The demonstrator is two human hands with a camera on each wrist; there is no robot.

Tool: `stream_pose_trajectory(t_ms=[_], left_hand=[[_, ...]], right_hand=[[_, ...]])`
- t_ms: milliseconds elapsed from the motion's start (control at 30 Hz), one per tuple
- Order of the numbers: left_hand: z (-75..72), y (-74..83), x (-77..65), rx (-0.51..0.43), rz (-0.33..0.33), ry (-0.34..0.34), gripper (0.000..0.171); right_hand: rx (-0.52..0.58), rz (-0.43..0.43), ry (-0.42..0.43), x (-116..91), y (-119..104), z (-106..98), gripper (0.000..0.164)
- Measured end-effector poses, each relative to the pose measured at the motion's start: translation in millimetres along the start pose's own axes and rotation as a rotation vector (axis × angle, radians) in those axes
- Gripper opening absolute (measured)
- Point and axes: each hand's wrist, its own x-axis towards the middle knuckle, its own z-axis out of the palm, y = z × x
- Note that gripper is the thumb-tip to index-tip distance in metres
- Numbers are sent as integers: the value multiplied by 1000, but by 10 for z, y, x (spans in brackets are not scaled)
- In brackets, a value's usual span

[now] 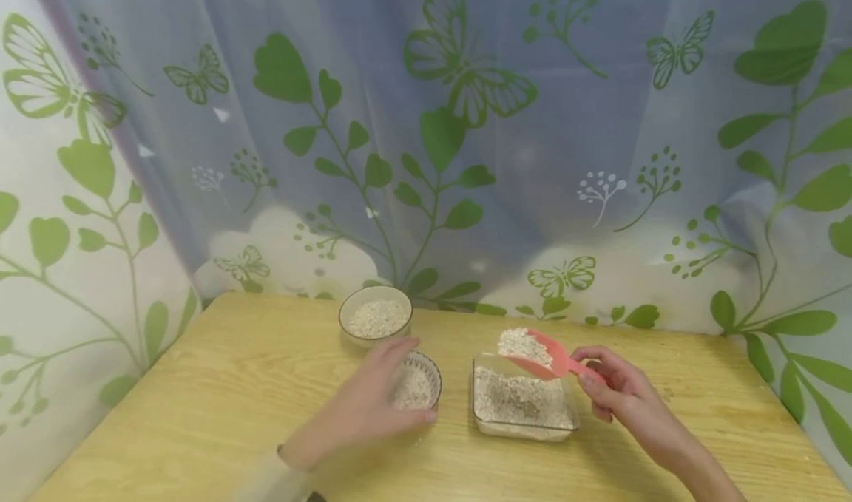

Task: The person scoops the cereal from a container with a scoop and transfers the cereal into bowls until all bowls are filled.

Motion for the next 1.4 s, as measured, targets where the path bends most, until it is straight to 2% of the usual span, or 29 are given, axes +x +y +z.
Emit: stream_pose_trajectory(t_ms=[133,300,433,667,1000,1400], left_hand=[[-42,-108,-69,-21,-9,30,105],[-54,-199,-121,-55,-35,26,110],[-40,-255,-150,-86,-66,-2,115],[-9,-367,-171,-137,-107,-78,121],[14,-481,-138,-241,-121,-159,126],[3,-480,-95,-263,-153,-210,128]], right_hand=[[-41,-7,6,25,-25,37,28],[-46,-42,-4,98,-46,110,29],[-62,-70,-14,172,-80,191,29],[-138,-14,-13,290,-181,341,22],[-223,-1,18,394,-242,530,24],[-452,4,49,580,-365,852,20]])
